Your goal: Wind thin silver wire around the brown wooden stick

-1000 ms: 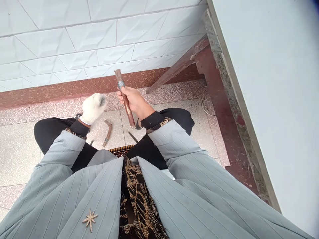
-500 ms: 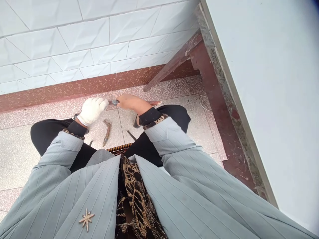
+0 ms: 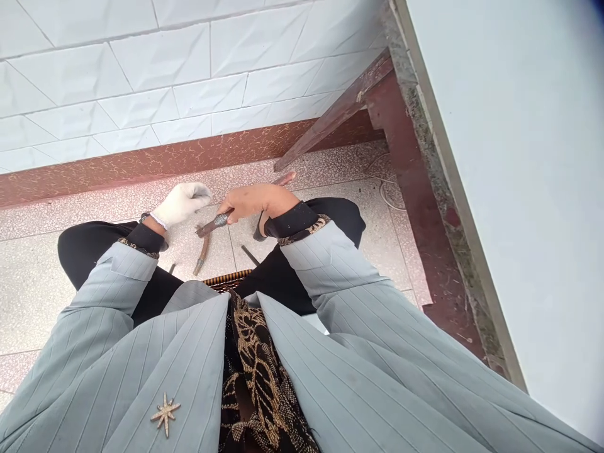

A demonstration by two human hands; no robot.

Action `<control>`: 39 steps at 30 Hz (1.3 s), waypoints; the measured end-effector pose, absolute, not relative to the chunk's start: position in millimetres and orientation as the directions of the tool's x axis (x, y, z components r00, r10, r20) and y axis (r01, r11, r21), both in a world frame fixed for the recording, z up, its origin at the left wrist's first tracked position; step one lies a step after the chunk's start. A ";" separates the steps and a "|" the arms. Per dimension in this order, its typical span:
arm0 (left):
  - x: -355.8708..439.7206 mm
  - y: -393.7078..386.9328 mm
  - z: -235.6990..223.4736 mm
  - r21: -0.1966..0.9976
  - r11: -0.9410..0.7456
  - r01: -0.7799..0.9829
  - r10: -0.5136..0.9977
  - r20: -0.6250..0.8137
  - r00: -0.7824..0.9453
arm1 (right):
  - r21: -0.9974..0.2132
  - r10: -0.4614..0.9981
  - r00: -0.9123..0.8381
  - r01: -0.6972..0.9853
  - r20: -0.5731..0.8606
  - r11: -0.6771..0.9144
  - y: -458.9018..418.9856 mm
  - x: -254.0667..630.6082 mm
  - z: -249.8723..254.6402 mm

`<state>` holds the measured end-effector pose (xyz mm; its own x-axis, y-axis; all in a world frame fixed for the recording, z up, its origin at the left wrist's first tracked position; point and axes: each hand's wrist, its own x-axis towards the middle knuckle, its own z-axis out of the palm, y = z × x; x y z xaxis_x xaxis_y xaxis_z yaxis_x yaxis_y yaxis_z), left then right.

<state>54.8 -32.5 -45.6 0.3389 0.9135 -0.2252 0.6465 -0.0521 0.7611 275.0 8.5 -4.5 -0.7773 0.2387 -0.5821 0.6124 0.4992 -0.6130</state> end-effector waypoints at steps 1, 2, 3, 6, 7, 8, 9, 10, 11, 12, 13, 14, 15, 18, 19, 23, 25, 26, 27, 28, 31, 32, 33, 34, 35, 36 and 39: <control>53.9 -31.2 -46.0 0.786 -0.004 0.619 0.909 -0.255 0.329 | -0.615 0.263 -0.788 0.603 -0.556 0.507 7.4 276.7 -1.2; 53.0 -29.8 -46.8 0.810 0.043 0.586 0.903 -0.282 0.323 | -0.619 0.279 -0.796 0.596 -0.537 0.511 6.4 278.4 1.5; 52.3 -28.4 -47.9 0.832 0.088 0.548 0.896 -0.306 0.321 | -0.624 0.295 -0.803 0.591 -0.518 0.512 5.7 280.2 3.4; 51.8 -25.3 -52.7 0.875 0.233 0.425 0.870 -0.383 0.311 | -0.639 0.355 -0.813 0.583 -0.462 0.502 5.1 286.0 4.2; 52.1 -24.9 -54.2 0.881 0.275 0.384 0.864 -0.402 0.303 | -0.646 0.378 -0.816 0.577 -0.436 0.500 5.4 288.1 3.3; 52.6 -25.1 -55.5 0.885 0.316 0.342 0.857 -0.421 0.297 | -0.657 0.400 -0.822 0.567 -0.406 0.497 5.9 290.1 2.2; 53.4 -25.9 -56.4 0.887 0.354 0.297 0.851 -0.437 0.292 | -0.670 0.421 -0.828 0.553 -0.371 0.496 6.4 292.0 1.1; 54.3 -27.2 -57.0 0.888 0.389 0.244 0.846 -0.450 0.287 | -0.683 0.442 -0.832 0.537 -0.335 0.494 6.9 293.7 0.1; 55.3 -29.0 -57.3 0.887 0.423 0.186 0.840 -0.460 0.287 | -0.697 0.466 -0.834 0.523 -0.296 0.491 7.5 295.1 -0.8; 56.5 -31.2 -57.2 0.883 0.453 0.123 0.833 -0.469 0.295 | -0.713 0.496 -0.830 0.508 -0.255 0.484 8.0 296.0 -1.6; 57.6 -33.5 -57.0 0.876 0.479 0.060 0.825 -0.473 0.308 | -0.731 0.530 -0.821 0.494 -0.214 0.471 8.7 296.6 -2.3; 58.6 -35.7 -56.6 0.868 0.496 0.001 0.821 -0.469 0.325 | -0.752 0.569 -0.804 0.481 -0.172 0.452 9.4 296.6 -3.2; 59.5 -37.8 -56.4 0.863 0.502 -0.056 0.822 -0.456 0.340 | -0.776 0.609 -0.782 0.465 -0.134 0.426 10.4 296.1 -4.4; 61.0 -41.8 -56.3 0.848 0.491 -0.197 0.840 -0.402 0.364 | -0.855 0.717 -0.693 0.415 -0.075 0.312 14.1 293.3 -9.3; 61.2 -42.3 -56.6 0.842 0.487 -0.230 0.845 -0.389 0.367 | -0.879 0.743 -0.665 0.397 -0.079 0.262 15.4 292.3 -11.2; 61.4 -41.7 -57.3 0.811 0.494 -0.314 0.853 -0.382 0.355 | -0.959 0.784 -0.612 0.272 -0.107 0.081 17.6 289.6 -17.4; 61.7 -40.5 -56.3 0.792 0.503 -0.347 0.853 -0.392 0.343 | -0.978 0.782 -0.616 0.203 -0.095 0.041 17.0 289.3 -18.6; 62.0 -39.9 -55.6 0.782 0.514 -0.354 0.849 -0.403 0.342 | -0.984 0.779 -0.622 0.175 -0.086 0.032 16.6 289.3 -18.9; 62.2 -39.3 -54.8 0.773 0.526 -0.354 0.842 -0.416 0.344 | -0.988 0.774 -0.629 0.153 -0.076 0.027 16.3 289.5 -19.2; 62.4 -38.9 -54.2 0.767 0.539 -0.349 0.834 -0.430 0.345 | -0.991 0.770 -0.635 0.133 -0.066 0.025 16.1 289.7 -19.5; 62.7 -38.7 -53.9 0.762 0.554 -0.335 0.824 -0.447 0.348 | -0.995 0.772 -0.634 0.098 -0.043 0.026 16.6 290.5 -20.8; 62.6 -38.8 -54.6 0.765 0.550 -0.336 0.827 -0.441 0.349 | -0.995 0.776 -0.630 0.093 -0.038 0.027 17.1 290.7 -21.4; 62.5 -39.1 -55.5 0.769 0.541 -0.341 0.832 -0.430 0.349 | -0.995 0.779 -0.626 0.091 -0.035 0.029 17.7 290.9 -21.9; 62.3 -39.4 -56.7 0.774 0.528 -0.350 0.840 -0.415 0.350 | -0.995 0.781 -0.624 0.091 -0.032 0.031 18.3 291.2 -22.4; 62.0 -39.7 -58.1 0.779 0.513 -0.361 0.849 -0.397 0.348 | -0.995 0.782 -0.622 0.092 -0.031 0.034 18.9 291.5 -22.8; 61.6 -40.1 -59.5 0.784 0.496 -0.374 0.859 -0.379 0.345 | -0.995 0.783 -0.621 0.094 -0.032 0.034 19.4 291.8 -23.0; 60.4 -41.4 -63.0 0.802 0.441 -0.403 0.886 -0.317 0.338 | -0.995 0.788 -0.614 0.093 -0.041 0.020 19.8 292.8 -23.1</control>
<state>60.4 -41.4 -63.0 0.3379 0.8862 -0.3170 -0.4025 0.4405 0.8024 292.8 19.8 -23.1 -0.6137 0.7884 -0.0415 0.0931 0.0201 -0.9955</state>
